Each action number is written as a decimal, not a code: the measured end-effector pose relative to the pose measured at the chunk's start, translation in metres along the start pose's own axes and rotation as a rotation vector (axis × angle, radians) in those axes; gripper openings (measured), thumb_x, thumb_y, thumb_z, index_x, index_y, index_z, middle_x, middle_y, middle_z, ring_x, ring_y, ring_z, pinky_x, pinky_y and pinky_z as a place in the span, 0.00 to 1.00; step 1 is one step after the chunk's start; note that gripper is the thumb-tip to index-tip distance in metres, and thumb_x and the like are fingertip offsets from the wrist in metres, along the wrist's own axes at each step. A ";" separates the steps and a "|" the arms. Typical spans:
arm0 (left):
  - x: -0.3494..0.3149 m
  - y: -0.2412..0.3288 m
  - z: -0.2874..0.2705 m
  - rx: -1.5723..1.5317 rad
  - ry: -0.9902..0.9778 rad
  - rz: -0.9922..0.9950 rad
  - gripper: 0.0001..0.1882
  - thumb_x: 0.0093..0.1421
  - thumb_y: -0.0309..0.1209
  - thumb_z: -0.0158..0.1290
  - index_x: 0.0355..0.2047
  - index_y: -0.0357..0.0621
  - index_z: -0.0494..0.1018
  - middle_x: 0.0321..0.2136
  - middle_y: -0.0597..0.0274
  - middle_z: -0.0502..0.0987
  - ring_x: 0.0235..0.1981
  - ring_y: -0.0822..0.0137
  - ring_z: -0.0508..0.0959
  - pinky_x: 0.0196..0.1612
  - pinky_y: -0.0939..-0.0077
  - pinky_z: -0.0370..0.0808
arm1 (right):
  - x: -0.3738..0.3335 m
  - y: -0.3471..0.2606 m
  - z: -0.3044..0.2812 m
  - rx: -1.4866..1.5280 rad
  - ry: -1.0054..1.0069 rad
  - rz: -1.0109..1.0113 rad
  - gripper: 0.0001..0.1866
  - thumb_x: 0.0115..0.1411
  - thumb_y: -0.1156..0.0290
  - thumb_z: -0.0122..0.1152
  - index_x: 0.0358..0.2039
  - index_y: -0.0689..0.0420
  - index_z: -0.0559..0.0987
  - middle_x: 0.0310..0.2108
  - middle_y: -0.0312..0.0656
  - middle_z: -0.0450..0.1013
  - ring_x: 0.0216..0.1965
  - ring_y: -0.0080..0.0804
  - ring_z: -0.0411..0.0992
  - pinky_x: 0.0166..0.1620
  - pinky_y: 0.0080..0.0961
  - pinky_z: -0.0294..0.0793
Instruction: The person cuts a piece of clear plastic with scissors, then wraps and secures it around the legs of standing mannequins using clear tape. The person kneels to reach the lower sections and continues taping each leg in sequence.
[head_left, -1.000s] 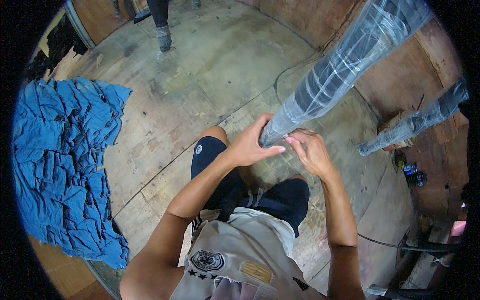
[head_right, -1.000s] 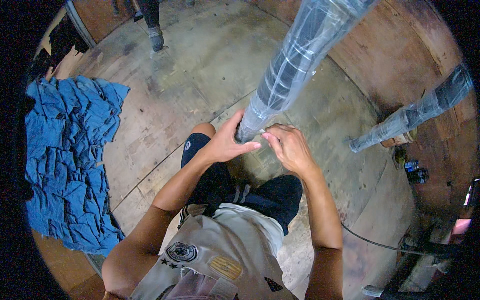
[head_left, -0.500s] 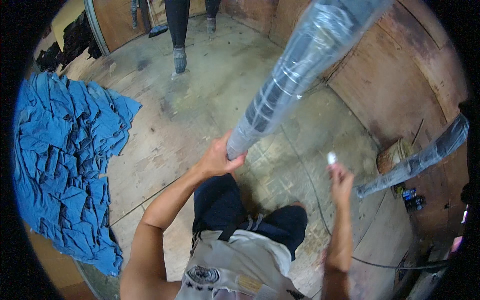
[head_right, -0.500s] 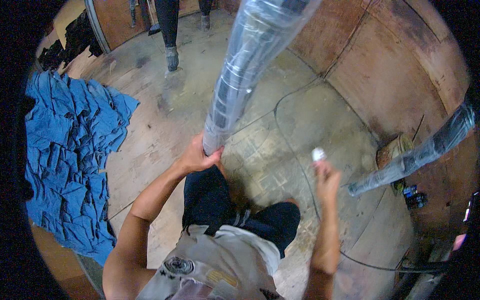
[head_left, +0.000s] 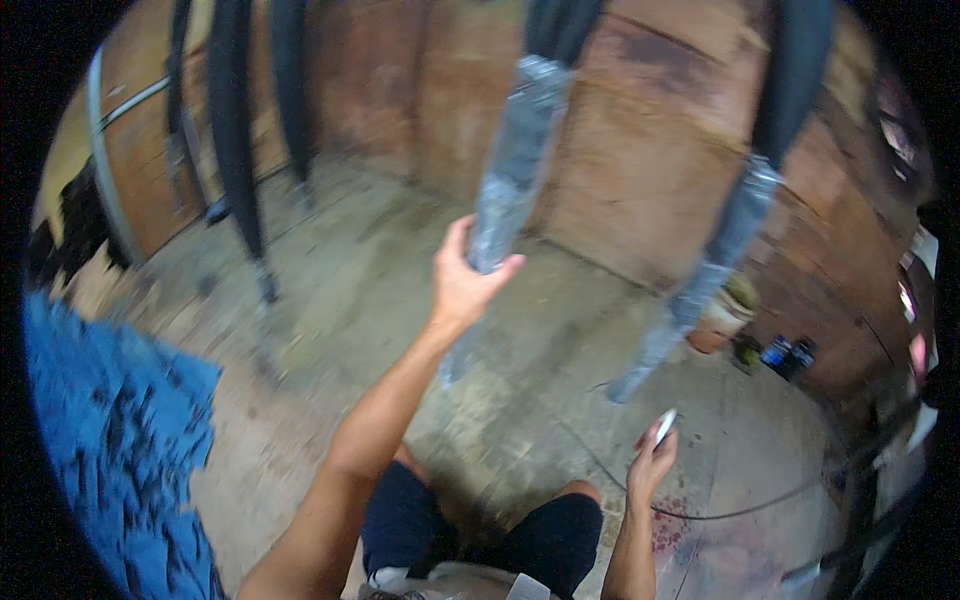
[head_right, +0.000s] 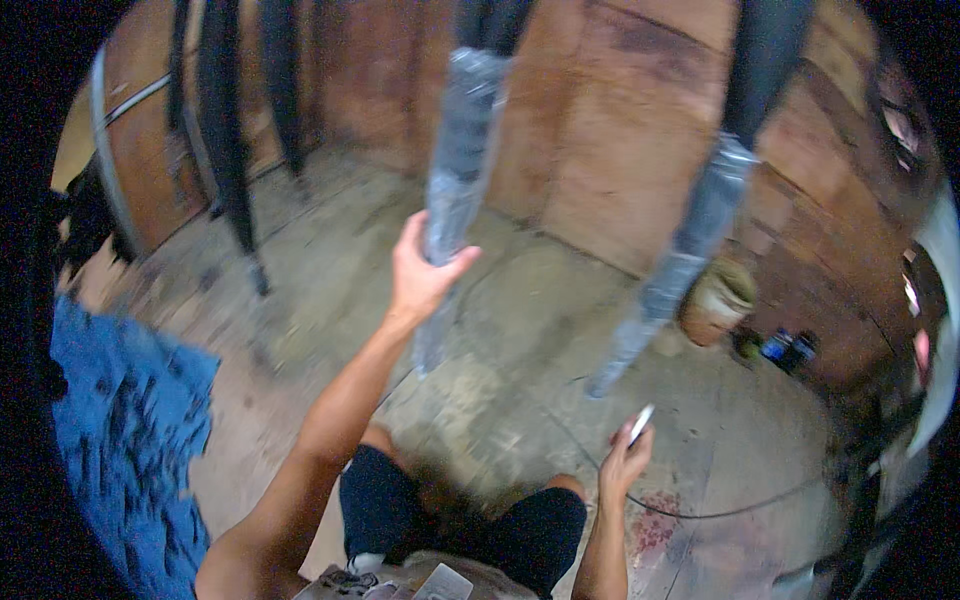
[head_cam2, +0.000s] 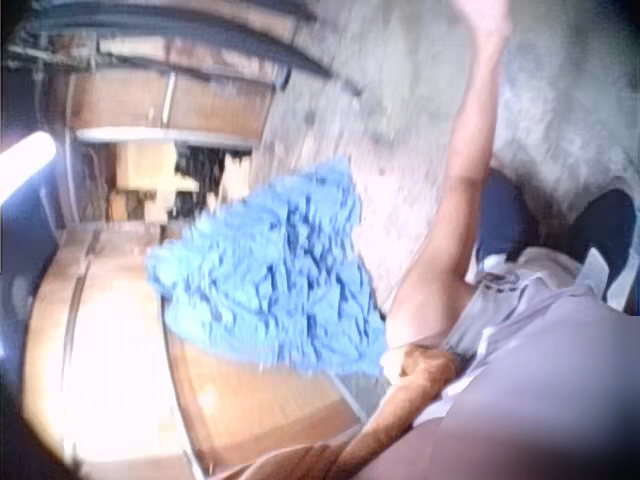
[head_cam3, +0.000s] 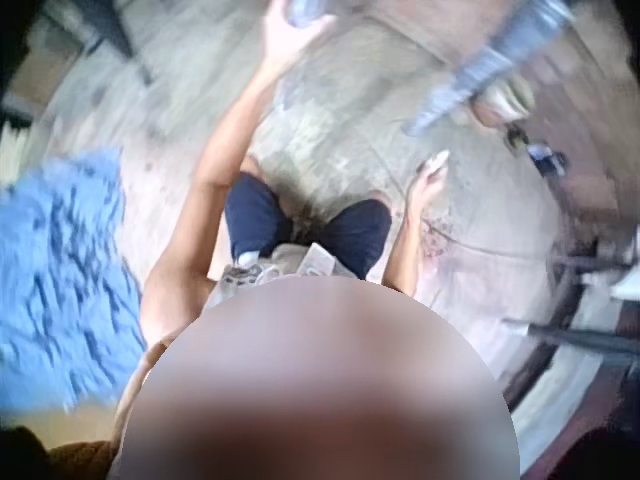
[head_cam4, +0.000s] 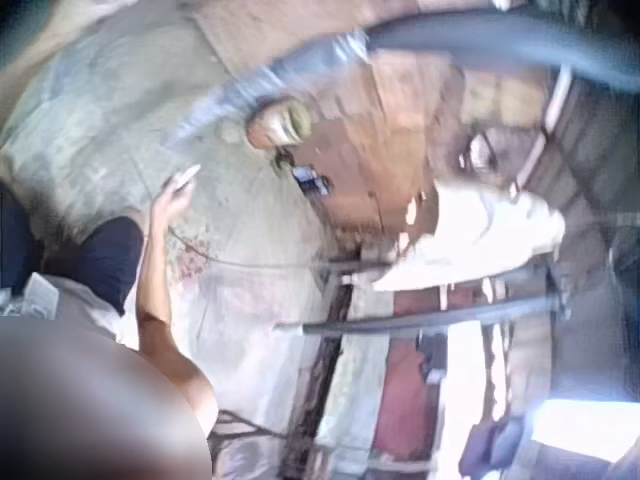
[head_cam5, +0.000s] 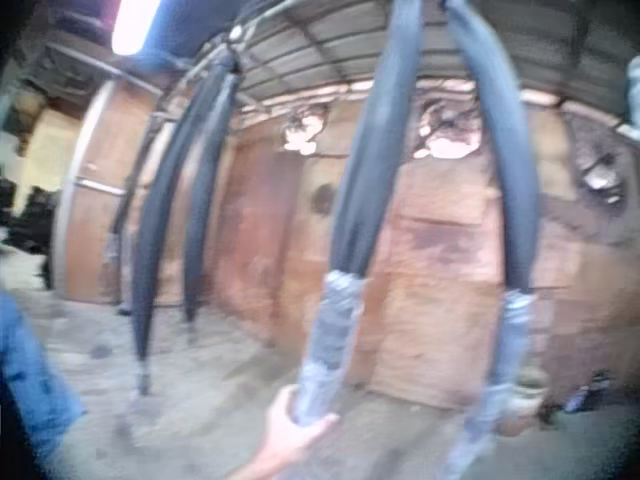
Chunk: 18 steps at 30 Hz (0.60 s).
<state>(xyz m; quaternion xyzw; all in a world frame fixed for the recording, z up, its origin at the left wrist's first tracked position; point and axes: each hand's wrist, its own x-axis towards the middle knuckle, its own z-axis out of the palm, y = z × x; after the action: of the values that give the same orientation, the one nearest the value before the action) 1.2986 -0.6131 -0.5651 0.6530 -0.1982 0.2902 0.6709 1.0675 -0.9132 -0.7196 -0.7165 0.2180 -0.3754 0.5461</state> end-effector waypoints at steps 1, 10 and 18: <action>0.010 -0.002 0.012 0.038 -0.072 -0.081 0.26 0.53 0.36 0.69 0.47 0.35 0.73 0.36 0.50 0.81 0.38 0.64 0.80 0.45 0.68 0.77 | 0.030 -0.018 -0.001 0.128 0.119 -0.164 0.21 0.71 0.64 0.59 0.57 0.65 0.70 0.43 0.42 0.74 0.37 0.22 0.70 0.42 0.22 0.71; 0.026 -0.039 0.074 0.035 -0.076 -0.072 0.15 0.56 0.31 0.64 0.41 0.37 0.75 0.28 0.62 0.78 0.30 0.70 0.75 0.38 0.70 0.74 | 0.200 -0.090 0.007 -0.201 -0.073 -0.455 0.36 0.55 0.63 0.76 0.59 0.64 0.69 0.48 0.48 0.78 0.49 0.36 0.76 0.55 0.35 0.73; 0.028 -0.039 0.045 0.105 -0.326 -0.313 0.24 0.58 0.30 0.64 0.52 0.33 0.73 0.41 0.55 0.81 0.42 0.63 0.79 0.50 0.67 0.75 | 0.162 -0.129 -0.063 -0.319 -0.105 -0.101 0.19 0.65 0.60 0.66 0.49 0.58 0.78 0.38 0.43 0.78 0.39 0.29 0.73 0.47 0.31 0.74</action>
<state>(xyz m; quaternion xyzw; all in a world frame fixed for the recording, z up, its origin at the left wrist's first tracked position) 1.3502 -0.6534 -0.5739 0.7481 -0.1846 0.0832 0.6320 1.1067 -1.0296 -0.5414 -0.8226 0.2097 -0.3249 0.4168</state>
